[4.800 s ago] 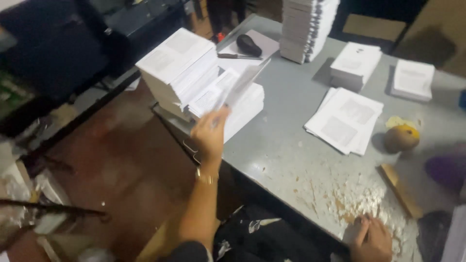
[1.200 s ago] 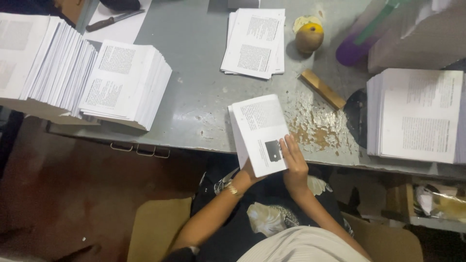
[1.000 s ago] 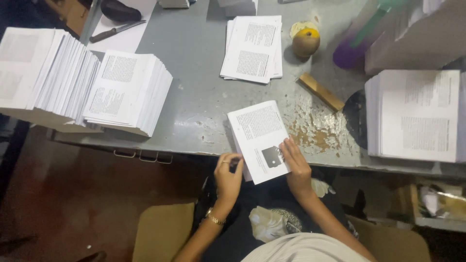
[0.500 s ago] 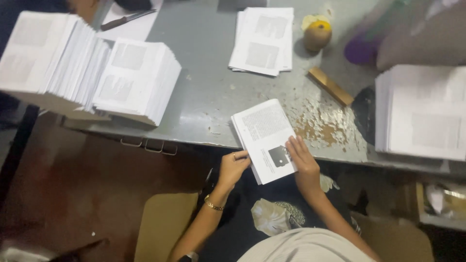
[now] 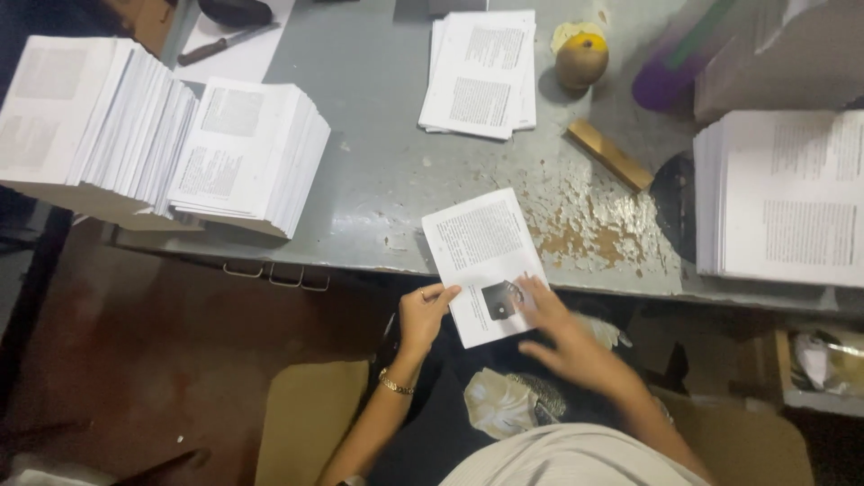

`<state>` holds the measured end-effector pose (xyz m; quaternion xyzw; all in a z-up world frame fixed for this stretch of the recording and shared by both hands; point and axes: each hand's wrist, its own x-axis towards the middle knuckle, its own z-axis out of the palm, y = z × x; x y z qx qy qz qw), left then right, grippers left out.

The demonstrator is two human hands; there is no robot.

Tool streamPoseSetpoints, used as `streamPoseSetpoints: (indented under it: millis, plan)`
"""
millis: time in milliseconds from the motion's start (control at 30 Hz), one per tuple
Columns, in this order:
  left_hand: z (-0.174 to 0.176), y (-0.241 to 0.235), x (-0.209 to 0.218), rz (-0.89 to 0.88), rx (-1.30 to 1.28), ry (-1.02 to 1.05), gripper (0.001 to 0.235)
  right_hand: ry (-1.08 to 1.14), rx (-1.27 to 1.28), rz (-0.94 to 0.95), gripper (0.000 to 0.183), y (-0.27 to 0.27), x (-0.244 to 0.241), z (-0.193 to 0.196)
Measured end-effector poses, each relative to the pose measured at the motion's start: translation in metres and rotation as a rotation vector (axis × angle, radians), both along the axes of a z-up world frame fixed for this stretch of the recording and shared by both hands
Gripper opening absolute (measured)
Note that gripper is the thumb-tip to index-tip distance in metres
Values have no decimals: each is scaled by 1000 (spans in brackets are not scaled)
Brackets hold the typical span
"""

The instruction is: Picking up individual sheets of paper from a stack and folding them in half on a table.

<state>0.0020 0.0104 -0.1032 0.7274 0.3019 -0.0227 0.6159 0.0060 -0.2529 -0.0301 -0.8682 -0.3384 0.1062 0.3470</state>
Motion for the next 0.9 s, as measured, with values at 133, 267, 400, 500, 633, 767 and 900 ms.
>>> streamPoseSetpoints:
  millis: [133, 267, 400, 500, 633, 767, 900]
  plan:
    - [14, 0, -7, -37, 0, -7, 33, 140, 170, -641, 31, -26, 16, 5]
    - [41, -8, -15, -69, -23, -35, 22, 481, 333, -857, 38, -16, 19, 12]
    - [29, -11, -26, -53, -1, -103, 12, 526, 466, -921, 35, 1, 1, 73]
    - [35, -13, -23, -56, 20, -158, 14, 443, 486, -932, 30, 4, -7, 91]
    - [49, -20, -25, 1, -95, -210, 14, 382, 489, -881, 27, 3, -17, 108]
    - [32, -16, -33, 33, -129, -271, 11, 214, 554, -831, 20, 8, -22, 117]
    - [16, -11, -34, 33, -140, -316, 16, 159, 581, -851, 17, 12, -24, 126]
